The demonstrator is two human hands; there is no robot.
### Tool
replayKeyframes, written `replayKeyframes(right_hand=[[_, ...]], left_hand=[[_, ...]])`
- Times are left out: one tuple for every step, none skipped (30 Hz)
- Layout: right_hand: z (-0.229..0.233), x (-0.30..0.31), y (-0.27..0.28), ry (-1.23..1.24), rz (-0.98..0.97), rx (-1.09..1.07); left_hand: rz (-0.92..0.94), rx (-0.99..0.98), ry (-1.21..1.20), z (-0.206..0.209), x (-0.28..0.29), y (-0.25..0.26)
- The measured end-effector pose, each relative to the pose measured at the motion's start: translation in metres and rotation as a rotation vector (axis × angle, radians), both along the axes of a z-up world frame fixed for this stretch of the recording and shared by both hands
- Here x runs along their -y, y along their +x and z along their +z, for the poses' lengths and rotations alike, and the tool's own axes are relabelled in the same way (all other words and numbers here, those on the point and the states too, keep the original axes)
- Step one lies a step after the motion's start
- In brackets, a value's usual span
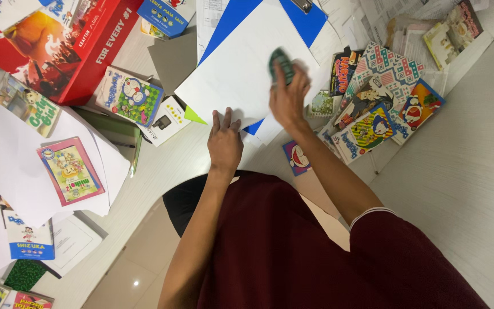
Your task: The person picks up cards and a small notebook from a desk, places them into a clear plastic container, and then stacks papers onto an orange clipboard. The person then uses a green cloth to wipe the surface of a blank white sheet of paper on the clipboard before securing the paper under the clip.
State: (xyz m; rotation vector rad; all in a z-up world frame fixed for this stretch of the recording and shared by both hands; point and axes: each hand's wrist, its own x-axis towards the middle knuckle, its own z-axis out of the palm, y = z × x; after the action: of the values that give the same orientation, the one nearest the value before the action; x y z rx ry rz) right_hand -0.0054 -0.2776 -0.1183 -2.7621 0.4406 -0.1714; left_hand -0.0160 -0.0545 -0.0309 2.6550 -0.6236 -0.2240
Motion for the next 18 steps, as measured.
replayKeyframes(right_hand=[[0.004,-0.01,-0.004,0.013,0.059,-0.035],[0.008,-0.017,-0.008,-0.008,0.158,-0.017],[0.012,-0.023,-0.012,-0.029,0.257,0.002],[0.015,-0.025,-0.013,-0.051,0.356,0.02],[0.018,-0.026,-0.011,-0.06,0.415,0.033],[0.021,-0.025,-0.011,-0.068,0.474,0.046],[0.024,-0.024,-0.01,-0.077,0.532,0.059],[0.028,-0.019,-0.006,-0.07,0.562,0.067],[0.031,-0.013,0.001,-0.062,0.592,0.075],[0.035,-0.006,0.01,-0.055,0.625,0.084],[0.038,0.001,0.019,-0.063,0.61,0.115],[0.041,0.007,0.029,-0.068,0.598,0.147],[0.044,0.014,0.04,-0.073,0.586,0.178],[0.047,0.02,0.054,-0.035,0.497,0.138],[0.05,0.027,0.067,0.003,0.407,0.098],[0.053,0.032,0.077,0.042,0.317,0.059],[0.056,0.035,0.081,0.035,0.273,0.081],[0.057,0.039,0.085,0.029,0.232,0.103]], left_hand=[[-0.001,0.002,-0.01,0.001,-0.001,0.0],[0.001,0.0,-0.003,0.002,0.0,0.001],[0.003,-0.003,0.004,0.003,0.0,0.001],[0.004,-0.005,0.01,0.004,0.001,0.001],[0.0,-0.001,0.019,0.005,0.001,0.001],[-0.006,0.003,0.027,0.005,0.001,0.001],[-0.012,0.008,0.036,0.006,0.001,0.001],[-0.012,0.002,0.036,0.007,0.001,0.002],[-0.011,-0.003,0.036,0.008,0.001,0.002],[-0.008,-0.007,0.035,0.008,0.001,0.002],[-0.006,-0.005,0.028,0.008,0.001,0.002],[-0.002,-0.005,0.022,0.009,0.001,0.001],[0.003,-0.005,0.017,0.009,0.0,0.0],[0.007,-0.004,0.006,0.009,0.0,-0.001],[0.011,-0.003,-0.005,0.009,-0.001,-0.001],[0.014,-0.001,-0.016,0.011,-0.002,-0.001],[0.006,0.015,-0.021,0.013,-0.002,-0.001],[0.0,0.03,-0.026,0.015,-0.003,-0.003]])
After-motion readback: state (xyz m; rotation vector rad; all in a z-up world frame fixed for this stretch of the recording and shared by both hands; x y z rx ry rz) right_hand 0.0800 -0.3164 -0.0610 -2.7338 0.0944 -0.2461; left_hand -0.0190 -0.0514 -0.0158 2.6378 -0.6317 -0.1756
